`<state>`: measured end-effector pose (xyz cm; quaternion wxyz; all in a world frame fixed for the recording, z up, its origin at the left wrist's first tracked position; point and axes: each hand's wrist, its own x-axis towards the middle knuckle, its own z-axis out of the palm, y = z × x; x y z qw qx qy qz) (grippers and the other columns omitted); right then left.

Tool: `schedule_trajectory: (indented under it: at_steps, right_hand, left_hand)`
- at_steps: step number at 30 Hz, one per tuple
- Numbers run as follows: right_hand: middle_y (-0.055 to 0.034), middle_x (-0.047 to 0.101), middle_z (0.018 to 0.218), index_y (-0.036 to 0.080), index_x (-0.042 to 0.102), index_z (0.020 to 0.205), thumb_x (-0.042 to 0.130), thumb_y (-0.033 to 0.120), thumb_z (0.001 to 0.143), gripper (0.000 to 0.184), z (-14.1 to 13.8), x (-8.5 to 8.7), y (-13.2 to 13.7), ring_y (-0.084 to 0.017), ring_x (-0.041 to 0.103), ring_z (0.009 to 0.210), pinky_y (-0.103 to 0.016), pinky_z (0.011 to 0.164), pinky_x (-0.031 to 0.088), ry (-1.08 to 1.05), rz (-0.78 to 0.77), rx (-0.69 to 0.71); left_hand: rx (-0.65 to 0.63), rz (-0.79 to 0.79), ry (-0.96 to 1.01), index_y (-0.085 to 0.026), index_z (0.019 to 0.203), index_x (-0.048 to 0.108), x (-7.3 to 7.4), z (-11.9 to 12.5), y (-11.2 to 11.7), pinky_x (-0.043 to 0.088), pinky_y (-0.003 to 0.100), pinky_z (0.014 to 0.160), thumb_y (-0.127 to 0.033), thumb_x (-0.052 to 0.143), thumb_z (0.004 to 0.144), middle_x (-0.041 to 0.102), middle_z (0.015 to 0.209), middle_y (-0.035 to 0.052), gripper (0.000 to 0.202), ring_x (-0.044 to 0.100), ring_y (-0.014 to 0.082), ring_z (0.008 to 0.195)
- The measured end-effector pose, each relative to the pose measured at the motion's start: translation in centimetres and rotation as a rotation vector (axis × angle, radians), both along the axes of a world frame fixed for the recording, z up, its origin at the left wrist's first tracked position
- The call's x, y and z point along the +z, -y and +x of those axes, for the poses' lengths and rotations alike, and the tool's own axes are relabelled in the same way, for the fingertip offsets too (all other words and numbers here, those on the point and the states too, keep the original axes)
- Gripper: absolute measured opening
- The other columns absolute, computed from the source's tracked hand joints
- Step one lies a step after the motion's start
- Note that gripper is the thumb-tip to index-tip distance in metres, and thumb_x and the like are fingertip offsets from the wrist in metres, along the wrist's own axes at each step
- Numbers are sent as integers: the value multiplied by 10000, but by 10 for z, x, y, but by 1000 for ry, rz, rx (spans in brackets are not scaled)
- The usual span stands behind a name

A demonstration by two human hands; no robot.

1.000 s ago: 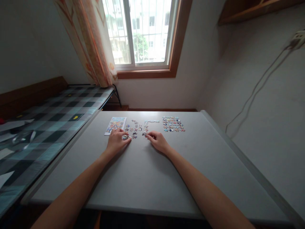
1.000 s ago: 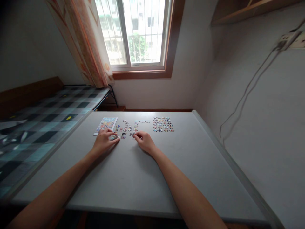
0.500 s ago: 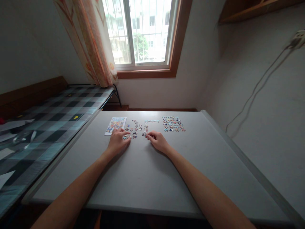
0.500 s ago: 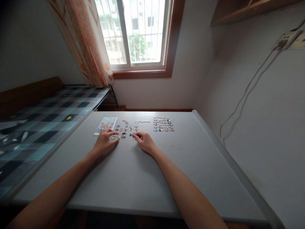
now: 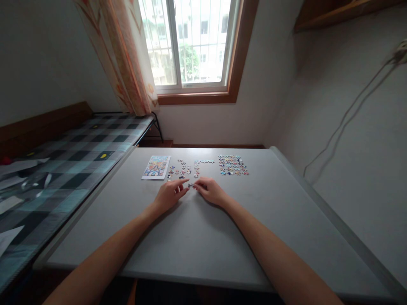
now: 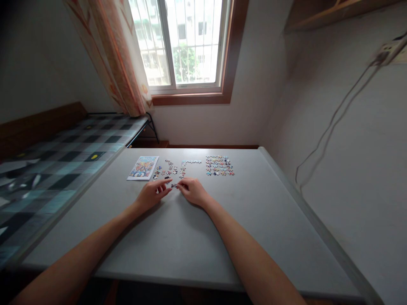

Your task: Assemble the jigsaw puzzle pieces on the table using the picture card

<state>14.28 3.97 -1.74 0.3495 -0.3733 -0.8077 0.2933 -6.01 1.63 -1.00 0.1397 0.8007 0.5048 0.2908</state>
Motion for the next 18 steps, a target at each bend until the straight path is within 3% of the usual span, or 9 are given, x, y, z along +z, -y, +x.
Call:
schedule_trajectory:
  at_steps: [7, 18]
  right_hand:
    - [-37, 656, 760, 168, 682, 805, 532, 243, 850, 174, 0, -1, 0, -132, 543, 699, -240, 671, 406, 12, 16, 33]
    - [-27, 659, 727, 158, 680, 801, 537, 274, 846, 190, -1, 4, 3, -123, 537, 654, -237, 651, 413, -26, -60, 46]
  left_hand:
    - [-64, 59, -20, -239, 1017, 666, 1, 1, 2, 414, 213, 597, -335, 518, 848, 627, 711, -13, 244, 507, 82, 563]
    - [-50, 64, 15, -240, 974, 676, 3, 3, 4, 429, 197, 577, -359, 549, 833, 619, 837, 0, 224, 540, 62, 561]
